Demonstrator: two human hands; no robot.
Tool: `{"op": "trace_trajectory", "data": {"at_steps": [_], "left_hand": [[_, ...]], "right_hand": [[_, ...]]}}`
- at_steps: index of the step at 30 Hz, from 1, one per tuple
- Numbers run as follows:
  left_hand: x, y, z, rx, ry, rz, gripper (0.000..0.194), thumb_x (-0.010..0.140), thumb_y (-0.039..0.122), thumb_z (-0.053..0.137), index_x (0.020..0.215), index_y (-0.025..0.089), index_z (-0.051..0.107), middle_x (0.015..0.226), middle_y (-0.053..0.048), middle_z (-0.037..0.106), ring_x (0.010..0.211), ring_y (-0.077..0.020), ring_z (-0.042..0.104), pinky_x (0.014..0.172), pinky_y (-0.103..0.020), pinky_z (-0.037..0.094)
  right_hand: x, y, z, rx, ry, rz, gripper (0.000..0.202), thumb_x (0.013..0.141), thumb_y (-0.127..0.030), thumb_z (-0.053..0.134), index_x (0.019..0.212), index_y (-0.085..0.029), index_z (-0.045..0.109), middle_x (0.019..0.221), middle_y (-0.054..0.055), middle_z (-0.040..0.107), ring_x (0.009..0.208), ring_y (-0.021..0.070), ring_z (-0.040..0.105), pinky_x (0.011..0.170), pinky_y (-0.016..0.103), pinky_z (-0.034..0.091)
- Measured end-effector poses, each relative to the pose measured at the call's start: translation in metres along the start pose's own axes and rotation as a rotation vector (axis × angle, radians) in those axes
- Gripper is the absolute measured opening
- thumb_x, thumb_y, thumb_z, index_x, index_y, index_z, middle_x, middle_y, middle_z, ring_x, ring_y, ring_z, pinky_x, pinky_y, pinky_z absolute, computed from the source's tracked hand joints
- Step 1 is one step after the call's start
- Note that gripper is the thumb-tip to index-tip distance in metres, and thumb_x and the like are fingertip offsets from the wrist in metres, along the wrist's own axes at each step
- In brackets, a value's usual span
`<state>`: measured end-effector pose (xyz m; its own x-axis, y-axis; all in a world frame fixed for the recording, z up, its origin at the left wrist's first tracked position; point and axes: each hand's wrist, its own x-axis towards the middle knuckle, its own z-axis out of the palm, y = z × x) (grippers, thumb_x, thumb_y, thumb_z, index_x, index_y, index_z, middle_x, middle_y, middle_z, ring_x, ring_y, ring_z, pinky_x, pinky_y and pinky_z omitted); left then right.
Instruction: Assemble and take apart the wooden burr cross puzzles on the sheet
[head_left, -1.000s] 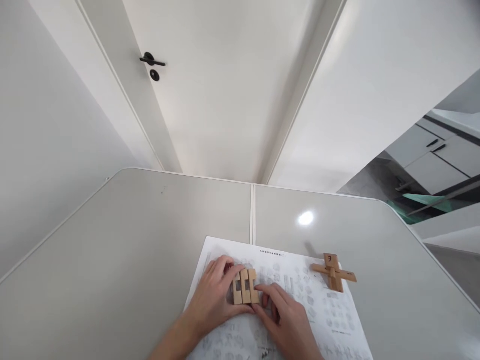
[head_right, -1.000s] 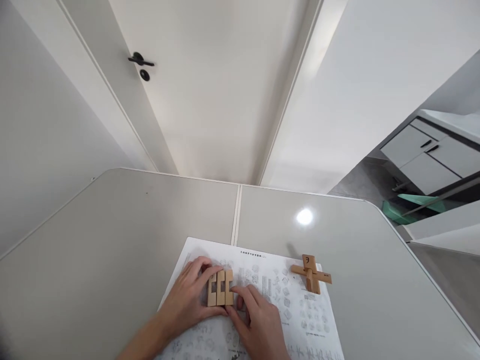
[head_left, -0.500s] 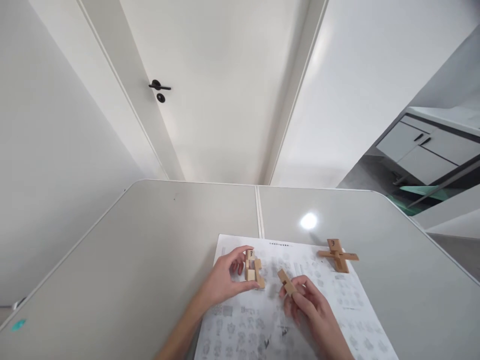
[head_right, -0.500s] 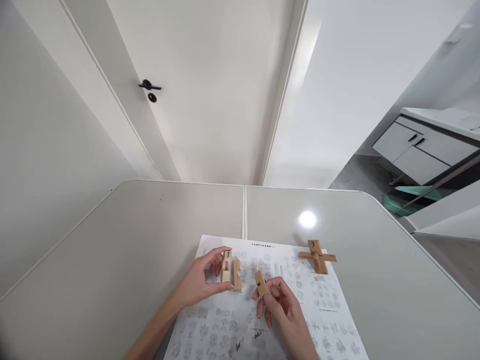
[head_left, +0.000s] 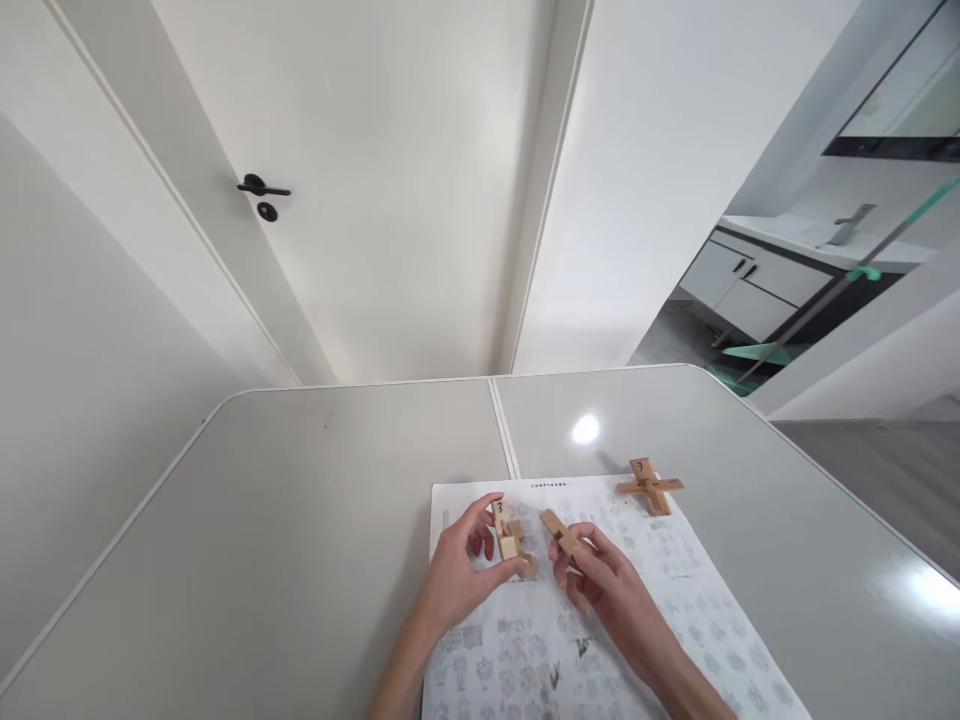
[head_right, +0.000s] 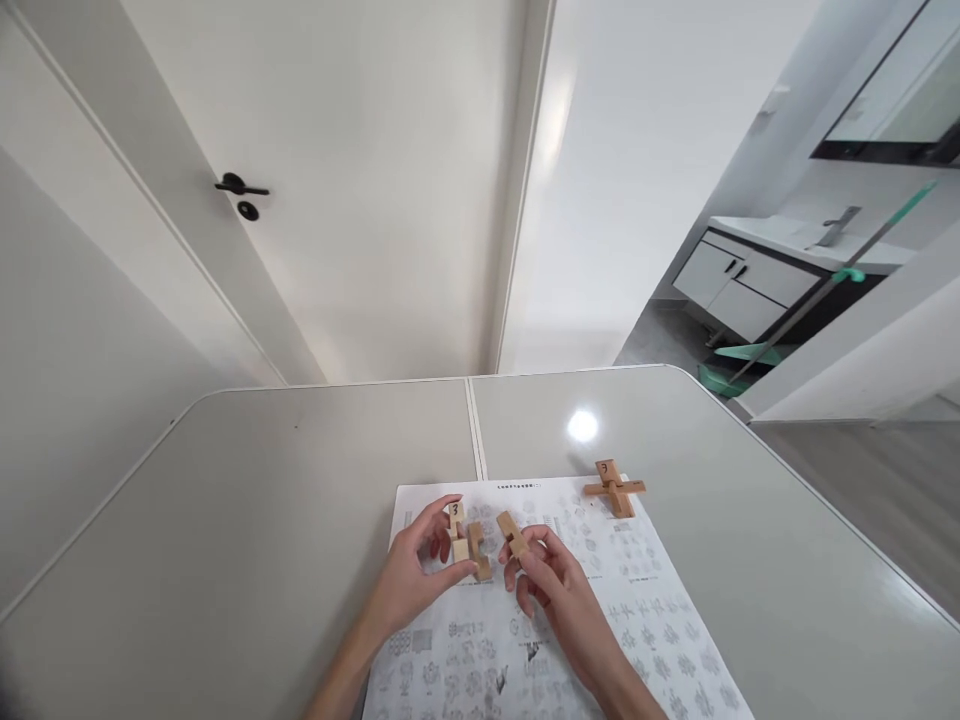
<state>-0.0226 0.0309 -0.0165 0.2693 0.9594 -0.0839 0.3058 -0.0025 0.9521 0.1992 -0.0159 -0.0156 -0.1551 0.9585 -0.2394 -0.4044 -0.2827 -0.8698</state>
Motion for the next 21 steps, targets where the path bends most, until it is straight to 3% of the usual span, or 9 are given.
{"op": "trace_trajectory", "data": {"at_steps": [9,14,18,21], "left_hand": [[0.002,-0.008,0.004,0.077,0.069,0.061,0.069,0.079,0.046,0.083,0.141,0.03,0.057,0.092,0.0,0.062,0.075,-0.0168,0.054,0.073,-0.03,0.05],[0.0,-0.007,0.006,0.196,0.114,0.267,0.06,0.081,0.033,0.081,0.137,0.033,0.059,0.11,-0.004,0.058,0.091,-0.0202,0.061,0.081,-0.033,0.056],[-0.001,-0.007,0.008,0.287,0.099,0.386,0.066,0.082,0.028,0.079,0.143,0.034,0.055,0.116,-0.006,0.054,0.101,-0.0226,0.065,0.081,-0.034,0.059],[-0.001,-0.007,0.008,0.344,0.133,0.457,0.073,0.087,0.034,0.078,0.152,0.035,0.044,0.118,-0.006,0.057,0.099,-0.0217,0.066,0.081,-0.033,0.06]], "right_hand": [[0.005,-0.002,0.02,0.114,0.0,0.057,0.037,0.09,-0.057,0.071,0.102,-0.022,0.071,0.086,0.004,0.057,0.069,0.0157,0.043,0.055,0.024,0.035],[0.002,-0.017,0.034,-0.115,-0.121,0.172,0.024,0.091,-0.044,0.074,0.093,-0.02,0.073,0.108,0.008,0.063,0.068,0.0142,0.052,0.065,0.031,0.046],[0.002,-0.026,0.04,-0.21,-0.212,0.172,0.023,0.093,-0.041,0.071,0.097,-0.018,0.072,0.08,0.002,0.062,0.064,0.0146,0.055,0.061,0.028,0.044],[0.002,-0.03,0.034,-0.203,-0.201,0.175,0.023,0.094,-0.04,0.07,0.097,-0.017,0.072,0.075,0.001,0.06,0.065,0.0144,0.055,0.06,0.027,0.043]]}}
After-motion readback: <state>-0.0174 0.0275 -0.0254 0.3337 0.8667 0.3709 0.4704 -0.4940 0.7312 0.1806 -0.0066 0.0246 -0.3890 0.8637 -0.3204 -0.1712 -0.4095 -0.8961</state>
